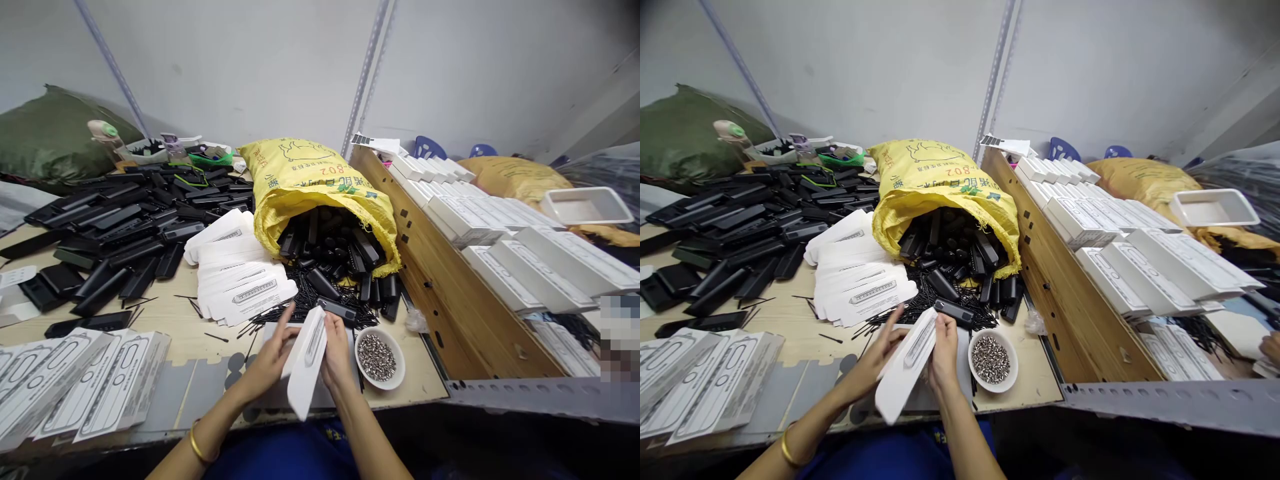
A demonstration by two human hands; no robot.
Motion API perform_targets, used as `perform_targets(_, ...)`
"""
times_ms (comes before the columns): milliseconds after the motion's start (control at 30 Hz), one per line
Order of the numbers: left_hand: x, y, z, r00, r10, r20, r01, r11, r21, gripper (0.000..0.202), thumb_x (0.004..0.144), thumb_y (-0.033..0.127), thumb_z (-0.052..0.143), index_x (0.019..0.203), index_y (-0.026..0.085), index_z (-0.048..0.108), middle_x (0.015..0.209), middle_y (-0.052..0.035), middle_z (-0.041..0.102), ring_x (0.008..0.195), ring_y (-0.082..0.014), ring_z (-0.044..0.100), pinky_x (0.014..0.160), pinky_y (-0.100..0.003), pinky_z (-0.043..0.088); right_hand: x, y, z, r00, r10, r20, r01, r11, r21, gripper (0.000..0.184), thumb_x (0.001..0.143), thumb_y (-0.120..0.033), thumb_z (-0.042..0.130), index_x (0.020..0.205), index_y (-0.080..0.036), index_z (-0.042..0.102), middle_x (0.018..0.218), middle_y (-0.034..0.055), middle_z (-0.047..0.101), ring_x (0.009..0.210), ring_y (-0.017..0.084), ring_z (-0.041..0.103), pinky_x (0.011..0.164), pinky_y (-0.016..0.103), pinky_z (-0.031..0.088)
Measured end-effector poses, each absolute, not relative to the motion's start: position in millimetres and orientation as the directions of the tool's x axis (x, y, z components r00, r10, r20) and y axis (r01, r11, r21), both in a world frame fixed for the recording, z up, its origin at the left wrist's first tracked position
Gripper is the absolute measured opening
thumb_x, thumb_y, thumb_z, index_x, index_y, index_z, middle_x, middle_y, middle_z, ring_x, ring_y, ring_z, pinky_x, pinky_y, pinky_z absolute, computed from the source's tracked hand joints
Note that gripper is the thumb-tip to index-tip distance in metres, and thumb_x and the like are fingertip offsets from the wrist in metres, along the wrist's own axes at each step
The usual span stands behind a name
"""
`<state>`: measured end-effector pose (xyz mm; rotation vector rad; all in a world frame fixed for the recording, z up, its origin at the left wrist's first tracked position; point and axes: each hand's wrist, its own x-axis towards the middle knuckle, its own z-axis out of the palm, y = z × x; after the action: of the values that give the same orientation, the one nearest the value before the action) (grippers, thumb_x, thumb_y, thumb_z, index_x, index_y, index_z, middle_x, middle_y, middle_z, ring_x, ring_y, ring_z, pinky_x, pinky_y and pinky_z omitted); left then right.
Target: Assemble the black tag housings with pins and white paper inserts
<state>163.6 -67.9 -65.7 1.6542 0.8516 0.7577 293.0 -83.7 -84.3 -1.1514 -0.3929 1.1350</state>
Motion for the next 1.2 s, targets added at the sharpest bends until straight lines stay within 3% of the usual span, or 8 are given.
perform_targets(133, 156, -72, -62, 0.549, 0.720, 0.424, 0.221, -0.614, 0.758, 0.066, 0.076, 0.029, 0.066, 0.136, 0.022, 0.040, 0.144, -0.0169, 0.037, 0.137, -0.0343, 0.029, 0.109, -0.054, 0.028, 305, -80, -89, 0.382, 0.918, -0.108, -0.082, -0.083, -0.993, 0.024, 0.089, -0.044, 0.045, 0.089, -0.022, 0.054, 0.076, 0.0015, 0.061, 0.071, 0.018, 0.059, 0.065, 0.031, 0.049)
perform_targets(233, 151, -59, -50, 0.368, 0.884, 0.289, 0.463, -0.444, 0.767, 0.053, 0.077, 0.040, 0.064, 0.123, 0.018, 0.048, 0.118, -0.0142, 0.058, 0.110, -0.0296, 0.056, 0.092, -0.047, 0.046, 332, -78, -88, 0.292, 0.949, 0.123, 0.548, -0.060, -0.835, 0.024, 0.086, -0.020, 0.047, 0.106, -0.020, 0.059, 0.109, 0.0115, 0.063, 0.107, 0.027, 0.054, 0.093, 0.043, 0.042)
perform_targets(333, 145, -45, -41, 0.255, 0.964, 0.072, 0.704, -0.236, 0.670, 0.057, 0.075, 0.058, 0.060, 0.112, 0.015, 0.054, 0.103, -0.0110, 0.063, 0.094, -0.0282, 0.061, 0.081, -0.042, 0.050, 366, -69, -88, 0.240, 0.963, 0.124, 0.818, -0.132, -0.559, 0.042, 0.080, -0.003, 0.041, 0.115, -0.016, 0.060, 0.119, 0.0180, 0.059, 0.118, 0.031, 0.048, 0.103, 0.050, 0.030)
perform_targets(667, 139, -41, -37, 0.448, 0.894, 0.006, 0.803, -0.405, 0.438, 0.050, 0.072, 0.041, 0.064, 0.116, 0.017, 0.059, 0.103, -0.0106, 0.063, 0.098, -0.0287, 0.059, 0.083, -0.039, 0.047, 414, -60, -28, -0.221, 0.968, -0.123, 0.521, 0.011, -0.854, 0.030, 0.084, -0.034, 0.057, 0.112, -0.024, 0.064, 0.109, 0.0039, 0.069, 0.099, 0.022, 0.063, 0.086, 0.034, 0.049)
perform_targets(733, 147, -44, -35, 0.558, 0.830, -0.013, 0.725, -0.480, 0.494, 0.045, 0.069, 0.033, 0.066, 0.112, 0.020, 0.061, 0.099, -0.0080, 0.064, 0.092, -0.0260, 0.060, 0.080, -0.036, 0.048, 392, -57, -23, -0.328, 0.941, -0.084, 0.498, 0.097, -0.862, 0.024, 0.078, -0.036, 0.066, 0.098, -0.023, 0.067, 0.097, 0.0024, 0.070, 0.088, 0.020, 0.065, 0.077, 0.031, 0.051)
perform_targets(867, 151, -43, -39, 0.416, 0.904, -0.103, 0.622, -0.200, 0.757, 0.050, 0.069, 0.040, 0.067, 0.113, 0.016, 0.059, 0.103, -0.0087, 0.066, 0.093, -0.0258, 0.061, 0.082, -0.037, 0.048, 354, -31, -45, -0.044, 0.998, 0.039, 0.561, 0.057, -0.826, 0.025, 0.091, -0.040, 0.045, 0.089, -0.020, 0.059, 0.079, 0.0006, 0.066, 0.056, 0.012, 0.059, 0.051, 0.024, 0.048)
perform_targets(1033, 145, -38, -43, 0.268, 0.949, -0.164, 0.122, 0.135, 0.983, 0.056, 0.079, 0.049, 0.059, 0.123, 0.015, 0.050, 0.122, -0.0107, 0.062, 0.111, -0.0264, 0.058, 0.093, -0.038, 0.046, 342, -6, -87, 0.023, 0.996, 0.081, 0.716, 0.041, -0.697, 0.011, 0.082, -0.021, 0.059, 0.072, -0.019, 0.060, 0.077, 0.0038, 0.064, 0.082, 0.020, 0.059, 0.074, 0.032, 0.047)
perform_targets(1200, 155, -36, -55, 0.200, 0.979, -0.023, 0.048, 0.013, 0.999, 0.070, 0.074, 0.045, 0.068, 0.133, 0.018, 0.041, 0.135, -0.0119, 0.053, 0.123, -0.0264, 0.051, 0.103, -0.040, 0.040, 341, -12, -102, 0.011, 0.994, 0.110, 0.742, 0.066, -0.668, 0.016, 0.078, -0.012, 0.062, 0.065, -0.021, 0.063, 0.085, 0.0046, 0.065, 0.091, 0.020, 0.055, 0.084, 0.033, 0.042)
